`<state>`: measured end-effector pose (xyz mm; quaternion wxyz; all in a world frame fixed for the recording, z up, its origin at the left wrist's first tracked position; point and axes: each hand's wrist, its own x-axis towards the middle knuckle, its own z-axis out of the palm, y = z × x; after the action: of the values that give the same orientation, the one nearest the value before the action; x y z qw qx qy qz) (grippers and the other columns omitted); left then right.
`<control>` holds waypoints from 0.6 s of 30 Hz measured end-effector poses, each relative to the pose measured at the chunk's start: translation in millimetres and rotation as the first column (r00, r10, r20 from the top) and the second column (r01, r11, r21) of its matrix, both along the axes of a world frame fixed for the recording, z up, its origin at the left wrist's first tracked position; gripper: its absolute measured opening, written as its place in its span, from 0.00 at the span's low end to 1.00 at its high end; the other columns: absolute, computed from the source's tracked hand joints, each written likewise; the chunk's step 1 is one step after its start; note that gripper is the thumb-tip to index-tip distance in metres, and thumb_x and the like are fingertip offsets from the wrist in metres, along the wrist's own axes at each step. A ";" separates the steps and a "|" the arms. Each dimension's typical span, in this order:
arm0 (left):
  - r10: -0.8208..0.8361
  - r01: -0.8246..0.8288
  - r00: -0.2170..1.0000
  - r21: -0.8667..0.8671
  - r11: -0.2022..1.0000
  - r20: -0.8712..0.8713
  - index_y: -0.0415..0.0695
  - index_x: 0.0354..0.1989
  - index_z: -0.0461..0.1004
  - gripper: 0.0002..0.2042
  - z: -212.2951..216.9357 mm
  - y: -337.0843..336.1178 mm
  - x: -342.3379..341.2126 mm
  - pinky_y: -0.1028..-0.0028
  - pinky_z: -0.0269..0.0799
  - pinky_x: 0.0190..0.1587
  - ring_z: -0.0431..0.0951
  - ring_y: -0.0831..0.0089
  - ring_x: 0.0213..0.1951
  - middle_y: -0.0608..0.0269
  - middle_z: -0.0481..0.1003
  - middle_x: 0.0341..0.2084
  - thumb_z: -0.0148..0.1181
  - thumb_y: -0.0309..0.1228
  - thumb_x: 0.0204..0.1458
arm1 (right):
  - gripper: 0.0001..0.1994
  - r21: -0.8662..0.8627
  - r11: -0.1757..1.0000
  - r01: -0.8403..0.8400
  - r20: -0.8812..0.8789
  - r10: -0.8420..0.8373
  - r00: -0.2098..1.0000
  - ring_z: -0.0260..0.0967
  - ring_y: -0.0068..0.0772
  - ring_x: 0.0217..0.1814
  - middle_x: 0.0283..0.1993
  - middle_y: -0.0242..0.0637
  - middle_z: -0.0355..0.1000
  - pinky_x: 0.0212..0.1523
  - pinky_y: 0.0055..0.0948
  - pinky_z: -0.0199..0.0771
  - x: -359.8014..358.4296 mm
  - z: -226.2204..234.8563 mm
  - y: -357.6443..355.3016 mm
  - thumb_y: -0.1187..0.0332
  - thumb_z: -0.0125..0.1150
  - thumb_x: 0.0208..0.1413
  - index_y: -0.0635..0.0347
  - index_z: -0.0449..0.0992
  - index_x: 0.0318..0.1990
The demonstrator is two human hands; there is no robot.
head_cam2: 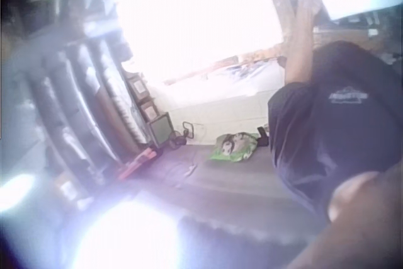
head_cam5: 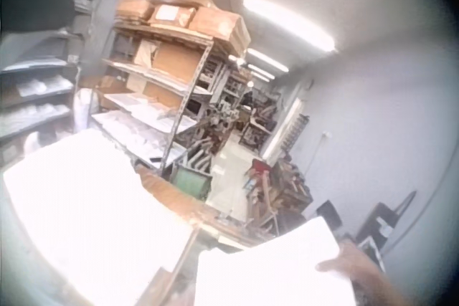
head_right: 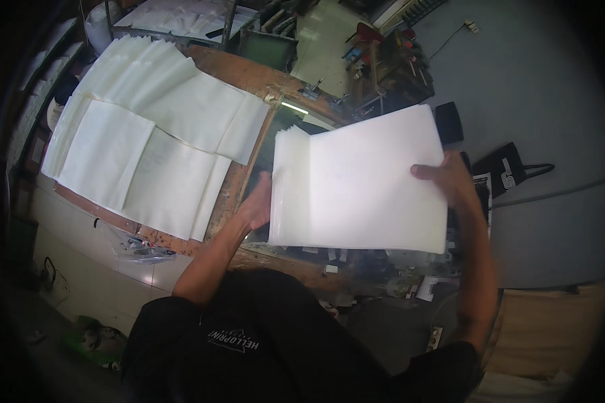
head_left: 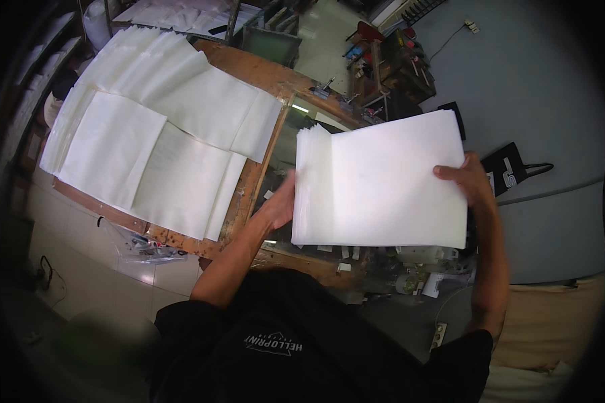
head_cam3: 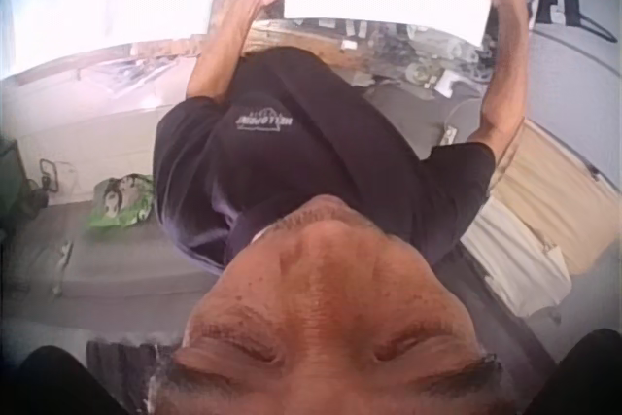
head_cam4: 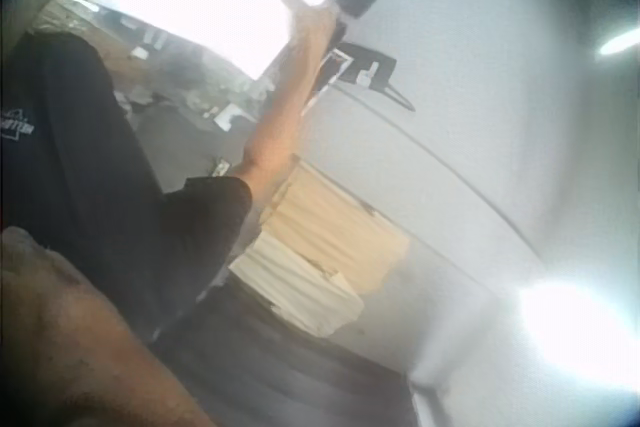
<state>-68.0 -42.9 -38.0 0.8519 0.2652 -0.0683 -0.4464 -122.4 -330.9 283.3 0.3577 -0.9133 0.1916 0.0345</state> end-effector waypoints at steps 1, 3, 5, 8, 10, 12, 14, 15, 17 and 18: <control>0.027 -0.029 0.999 0.084 0.996 0.028 0.38 0.74 0.51 0.44 -0.8 -3.7 3.5 0.58 0.66 0.67 0.66 0.59 0.67 0.45 0.63 0.67 0.64 0.51 0.58 | 0.19 0.015 1.000 0.007 0.008 -0.007 1.000 0.80 0.35 0.30 0.35 0.50 0.80 0.34 0.32 0.80 -2.2 -15.7 9.4 0.72 0.71 0.44 0.78 0.79 0.44; -0.056 -0.012 0.985 0.392 0.920 0.162 0.37 0.72 0.54 0.40 -1.7 -9.6 10.0 0.59 0.70 0.64 0.71 0.59 0.62 0.47 0.66 0.63 0.66 0.39 0.56 | 0.16 0.084 0.996 0.016 0.038 -0.019 0.999 0.79 0.32 0.29 0.33 0.47 0.80 0.33 0.32 0.79 -9.3 -47.5 6.6 0.73 0.69 0.46 0.77 0.81 0.41; -0.104 -0.037 0.973 0.582 0.812 0.207 0.37 0.70 0.57 0.37 -4.9 -10.0 17.3 0.60 0.74 0.60 0.76 0.59 0.57 0.48 0.70 0.59 0.67 0.30 0.53 | 0.15 0.079 0.997 0.010 0.087 -0.017 0.996 0.79 0.31 0.29 0.32 0.46 0.81 0.34 0.31 0.79 -11.4 -65.7 14.3 0.73 0.69 0.46 0.76 0.81 0.41; -0.032 -0.094 0.980 0.604 0.791 0.194 0.36 0.68 0.59 0.36 -17.7 16.4 26.3 0.61 0.77 0.56 0.78 0.58 0.53 0.49 0.73 0.54 0.67 0.24 0.49 | 0.14 0.260 0.962 0.080 0.102 -0.110 0.989 0.79 0.29 0.30 0.34 0.43 0.81 0.35 0.29 0.79 -21.6 -103.5 -5.9 0.72 0.72 0.47 0.71 0.82 0.41; 0.106 -0.181 0.976 0.435 0.882 0.191 0.35 0.68 0.58 0.37 -20.6 49.3 25.4 0.62 0.77 0.55 0.78 0.58 0.53 0.48 0.73 0.54 0.68 0.24 0.48 | 0.15 0.396 0.900 0.185 0.045 -0.220 0.974 0.79 0.29 0.31 0.36 0.42 0.82 0.35 0.28 0.79 -29.9 -138.6 -17.9 0.72 0.75 0.47 0.70 0.82 0.42; 0.042 -0.140 0.980 0.522 0.842 0.196 0.34 0.69 0.56 0.39 -30.0 64.9 31.0 0.63 0.76 0.56 0.78 0.58 0.53 0.47 0.73 0.54 0.69 0.25 0.48 | 0.19 0.561 0.789 0.249 0.016 -0.311 0.950 0.79 0.31 0.34 0.38 0.42 0.82 0.38 0.31 0.79 -39.6 -215.8 -31.8 0.72 0.78 0.45 0.68 0.81 0.46; -0.057 -0.137 0.964 0.664 0.735 0.261 0.33 0.69 0.55 0.40 -44.2 59.9 34.1 0.63 0.75 0.56 0.77 0.58 0.54 0.46 0.73 0.55 0.70 0.26 0.48 | 0.23 0.463 0.814 0.351 -0.003 -0.394 0.919 0.79 0.32 0.37 0.39 0.42 0.82 0.41 0.33 0.79 -47.9 -322.4 -47.0 0.71 0.79 0.44 0.68 0.79 0.48; -0.118 -0.171 0.943 0.757 0.630 0.311 0.32 0.69 0.55 0.40 -60.4 58.1 37.2 0.63 0.75 0.57 0.77 0.57 0.55 0.45 0.72 0.55 0.70 0.26 0.48 | 0.25 0.429 0.823 0.372 -0.030 -0.399 0.916 0.79 0.34 0.40 0.42 0.43 0.81 0.44 0.35 0.78 -46.2 -353.1 -38.9 0.70 0.80 0.44 0.69 0.78 0.50; -0.138 -0.318 0.897 0.831 0.456 0.419 0.31 0.67 0.59 0.38 -56.7 34.1 32.6 0.62 0.74 0.57 0.75 0.57 0.57 0.43 0.73 0.56 0.71 0.28 0.49 | 0.27 0.188 0.914 0.360 0.195 -0.394 0.898 0.78 0.41 0.49 0.48 0.48 0.79 0.51 0.39 0.76 -65.6 -419.7 -41.9 0.65 0.77 0.48 0.70 0.74 0.53; -0.111 -0.387 0.880 0.831 0.401 0.463 0.30 0.66 0.58 0.38 -63.3 36.7 28.4 0.62 0.73 0.57 0.75 0.55 0.56 0.42 0.72 0.55 0.72 0.29 0.47 | 0.25 0.134 0.905 0.403 0.200 -0.423 0.884 0.78 0.43 0.48 0.46 0.49 0.80 0.51 0.40 0.75 -61.8 -425.4 -32.4 0.67 0.75 0.50 0.70 0.74 0.53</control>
<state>-39.6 -6.2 -101.3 0.5648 0.7824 0.0132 -0.2621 -184.1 -363.3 -142.2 0.4164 -0.8326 0.3384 -0.1371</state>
